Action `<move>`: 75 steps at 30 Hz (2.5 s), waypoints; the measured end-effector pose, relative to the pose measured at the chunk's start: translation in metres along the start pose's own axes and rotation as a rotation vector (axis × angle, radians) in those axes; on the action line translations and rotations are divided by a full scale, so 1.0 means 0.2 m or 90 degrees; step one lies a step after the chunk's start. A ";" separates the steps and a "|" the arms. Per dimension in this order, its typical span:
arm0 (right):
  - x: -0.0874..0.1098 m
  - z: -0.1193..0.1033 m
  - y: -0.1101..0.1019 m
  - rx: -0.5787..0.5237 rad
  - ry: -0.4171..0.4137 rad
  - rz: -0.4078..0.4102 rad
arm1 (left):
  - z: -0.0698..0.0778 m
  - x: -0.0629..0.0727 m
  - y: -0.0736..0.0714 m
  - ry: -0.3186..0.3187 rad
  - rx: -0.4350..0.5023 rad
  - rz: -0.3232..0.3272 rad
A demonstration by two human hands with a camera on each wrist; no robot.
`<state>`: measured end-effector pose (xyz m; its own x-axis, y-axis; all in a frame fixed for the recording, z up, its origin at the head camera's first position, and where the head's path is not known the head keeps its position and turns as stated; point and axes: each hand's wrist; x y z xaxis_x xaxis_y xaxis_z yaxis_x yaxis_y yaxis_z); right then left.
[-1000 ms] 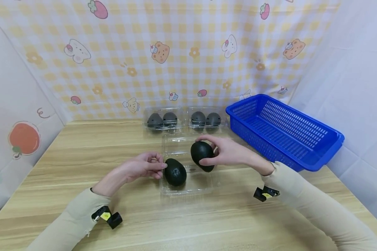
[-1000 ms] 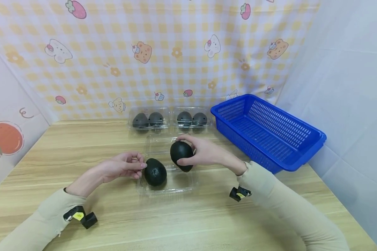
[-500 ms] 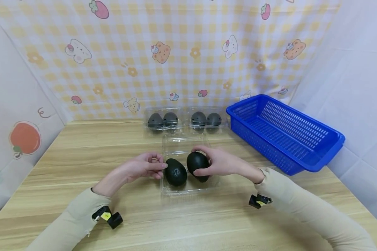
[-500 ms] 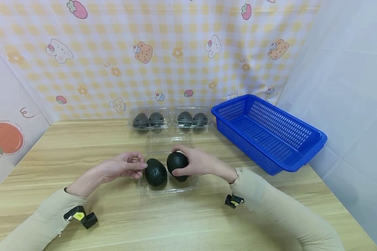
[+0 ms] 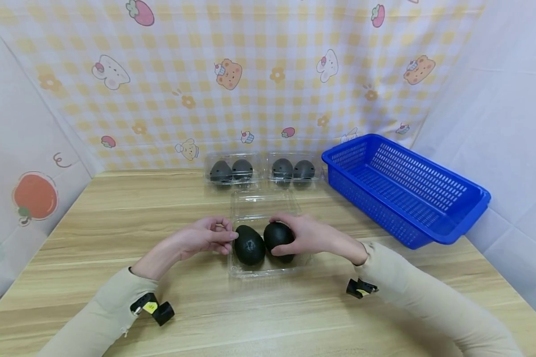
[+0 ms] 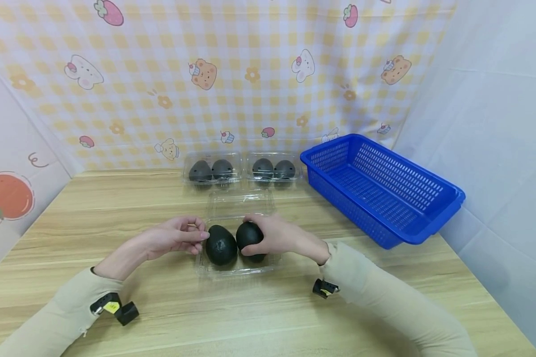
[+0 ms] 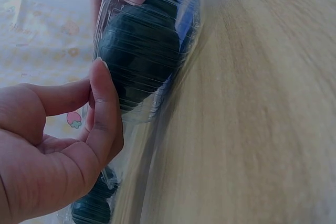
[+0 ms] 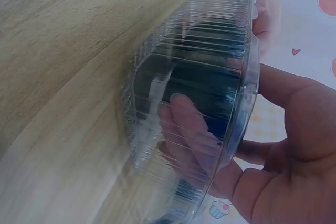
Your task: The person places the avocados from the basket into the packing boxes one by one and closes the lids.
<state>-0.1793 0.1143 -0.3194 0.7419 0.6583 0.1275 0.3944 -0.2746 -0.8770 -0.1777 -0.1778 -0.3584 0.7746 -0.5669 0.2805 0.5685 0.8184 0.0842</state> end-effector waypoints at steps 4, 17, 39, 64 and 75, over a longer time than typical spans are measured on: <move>0.00 -0.01 0.00 0.024 0.007 -0.018 | 0.00 0.00 0.00 -0.002 -0.001 0.002; 0.01 -0.02 -0.03 0.011 0.031 -0.043 | 0.00 0.00 0.00 -0.004 -0.007 0.001; 0.03 0.08 -0.18 -0.142 0.030 0.057 | 0.03 0.02 -0.01 -0.048 -0.013 0.071; -0.06 0.41 -0.15 -0.343 0.095 0.025 | 0.00 -0.04 -0.02 -0.008 -0.029 0.183; -0.07 0.43 -0.11 -0.563 0.105 -0.018 | -0.02 -0.05 -0.02 0.031 0.007 0.174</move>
<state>-0.2455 0.1706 -0.3413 0.7669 0.5832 0.2679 0.6368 -0.7433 -0.2047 -0.1872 -0.1747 -0.3650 0.9117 -0.3279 0.2476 0.3331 0.9426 0.0219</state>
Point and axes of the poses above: each hand's wrist, its own x-axis away from the middle knuckle, its own y-axis out of the palm, z = x × y, and after that the axes turned 1 degree about -z, right-handed
